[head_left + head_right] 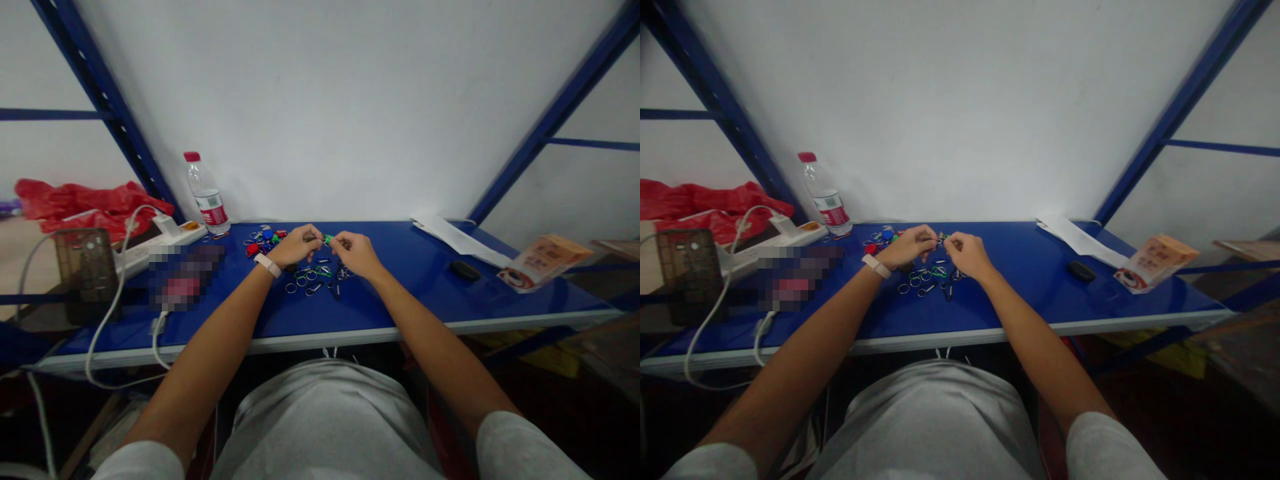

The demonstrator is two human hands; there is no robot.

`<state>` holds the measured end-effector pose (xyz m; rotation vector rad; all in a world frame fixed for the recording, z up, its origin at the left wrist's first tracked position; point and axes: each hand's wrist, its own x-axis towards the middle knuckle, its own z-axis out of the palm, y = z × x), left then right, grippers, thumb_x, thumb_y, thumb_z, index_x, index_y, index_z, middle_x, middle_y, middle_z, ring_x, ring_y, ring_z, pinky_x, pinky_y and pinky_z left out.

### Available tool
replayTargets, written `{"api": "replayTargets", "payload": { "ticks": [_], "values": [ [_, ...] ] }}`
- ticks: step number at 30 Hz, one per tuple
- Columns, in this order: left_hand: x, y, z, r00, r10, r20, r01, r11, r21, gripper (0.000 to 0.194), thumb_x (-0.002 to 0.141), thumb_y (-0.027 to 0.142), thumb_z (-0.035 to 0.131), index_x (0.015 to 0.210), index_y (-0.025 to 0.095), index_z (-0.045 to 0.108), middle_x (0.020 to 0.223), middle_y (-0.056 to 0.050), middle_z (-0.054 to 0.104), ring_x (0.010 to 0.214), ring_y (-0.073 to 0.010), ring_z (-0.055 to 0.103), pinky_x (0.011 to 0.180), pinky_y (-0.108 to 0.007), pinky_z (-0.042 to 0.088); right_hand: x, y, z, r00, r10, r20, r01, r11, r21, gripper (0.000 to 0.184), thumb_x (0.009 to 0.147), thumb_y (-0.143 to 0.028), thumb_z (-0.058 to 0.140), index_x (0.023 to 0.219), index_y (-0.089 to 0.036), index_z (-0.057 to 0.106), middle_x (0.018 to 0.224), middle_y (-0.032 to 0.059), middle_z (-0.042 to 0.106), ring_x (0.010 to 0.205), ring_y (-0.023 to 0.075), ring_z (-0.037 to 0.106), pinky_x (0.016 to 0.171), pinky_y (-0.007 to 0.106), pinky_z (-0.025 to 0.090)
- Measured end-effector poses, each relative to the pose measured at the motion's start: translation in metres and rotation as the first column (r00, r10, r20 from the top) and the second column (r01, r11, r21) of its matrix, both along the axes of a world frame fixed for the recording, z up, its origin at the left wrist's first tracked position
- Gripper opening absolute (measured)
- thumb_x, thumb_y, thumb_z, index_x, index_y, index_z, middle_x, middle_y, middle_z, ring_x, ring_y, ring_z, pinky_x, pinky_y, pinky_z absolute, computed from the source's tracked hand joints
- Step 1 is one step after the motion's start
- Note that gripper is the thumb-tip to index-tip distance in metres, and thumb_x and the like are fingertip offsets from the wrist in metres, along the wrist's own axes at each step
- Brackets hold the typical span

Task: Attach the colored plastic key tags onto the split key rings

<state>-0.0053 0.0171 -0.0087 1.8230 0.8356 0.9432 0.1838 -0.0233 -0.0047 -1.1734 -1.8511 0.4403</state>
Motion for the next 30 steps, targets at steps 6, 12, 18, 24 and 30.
{"api": "replayTargets", "payload": {
  "ticks": [6, 12, 18, 24, 30],
  "values": [
    [0.0, -0.003, 0.002, 0.998, 0.02, -0.052, -0.02, 1.0, 0.001, 0.007, 0.085, 0.013, 0.059, 0.086, 0.016, 0.053, 0.061, 0.005, 0.055, 0.045, -0.0066, 0.051, 0.045, -0.019, 0.043, 0.001, 0.001, -0.002, 1.0, 0.009, 0.004, -0.009, 1.0, 0.013, 0.023, 0.087, -0.034, 0.057, 0.076, -0.017, 0.067, 0.068, 0.0029, 0.071, 0.059, 0.0144, 0.062, 0.06, 0.025, 0.045],
    [0.0, -0.01, 0.009, 0.995, 0.024, -0.094, -0.025, 1.0, -0.015, 0.006, 0.085, 0.012, 0.058, 0.085, 0.016, 0.054, 0.06, 0.004, 0.055, 0.043, -0.0067, 0.05, 0.044, -0.019, 0.041, 0.002, 0.002, -0.004, 0.999, 0.041, -0.002, -0.041, 0.999, 0.034, 0.022, 0.089, -0.034, 0.056, 0.08, -0.017, 0.067, 0.071, 0.0031, 0.071, 0.062, 0.0151, 0.064, 0.062, 0.026, 0.045],
    [0.001, -0.012, 0.009, 0.994, -0.04, -0.097, 0.036, 0.998, -0.043, 0.008, 0.083, 0.01, 0.059, 0.087, 0.016, 0.056, 0.059, 0.005, 0.055, 0.044, -0.0066, 0.051, 0.046, -0.019, 0.043, 0.003, 0.003, -0.005, 0.998, 0.06, -0.004, -0.06, 0.996, 0.062, 0.022, 0.09, -0.035, 0.056, 0.083, -0.018, 0.068, 0.073, 0.0027, 0.072, 0.063, 0.0148, 0.062, 0.063, 0.026, 0.045],
    [0.001, -0.014, 0.011, 0.991, -0.09, -0.101, 0.082, 0.994, -0.078, 0.008, 0.084, 0.019, 0.062, 0.088, 0.015, 0.056, 0.071, 0.0, 0.062, 0.056, -0.0094, 0.059, 0.051, -0.02, 0.049, 0.002, 0.0, 0.0, 0.997, 0.076, -0.002, -0.075, 0.993, 0.093, 0.023, 0.09, -0.034, 0.056, 0.083, -0.017, 0.07, 0.073, 0.0025, 0.072, 0.06, 0.0135, 0.059, 0.062, 0.025, 0.043],
    [0.001, -0.011, 0.011, 0.997, -0.018, -0.074, 0.018, 1.0, 0.0, 0.017, 0.086, 0.031, 0.061, 0.083, 0.014, 0.061, 0.086, -0.005, 0.066, 0.078, -0.0134, 0.063, 0.067, -0.026, 0.053, 0.001, -0.002, 0.002, 0.995, 0.094, -0.023, -0.091, 0.988, 0.121, 0.023, 0.091, -0.034, 0.056, 0.086, -0.017, 0.071, 0.076, 0.0026, 0.073, 0.062, 0.0137, 0.059, 0.061, 0.025, 0.043]
  ]
}}
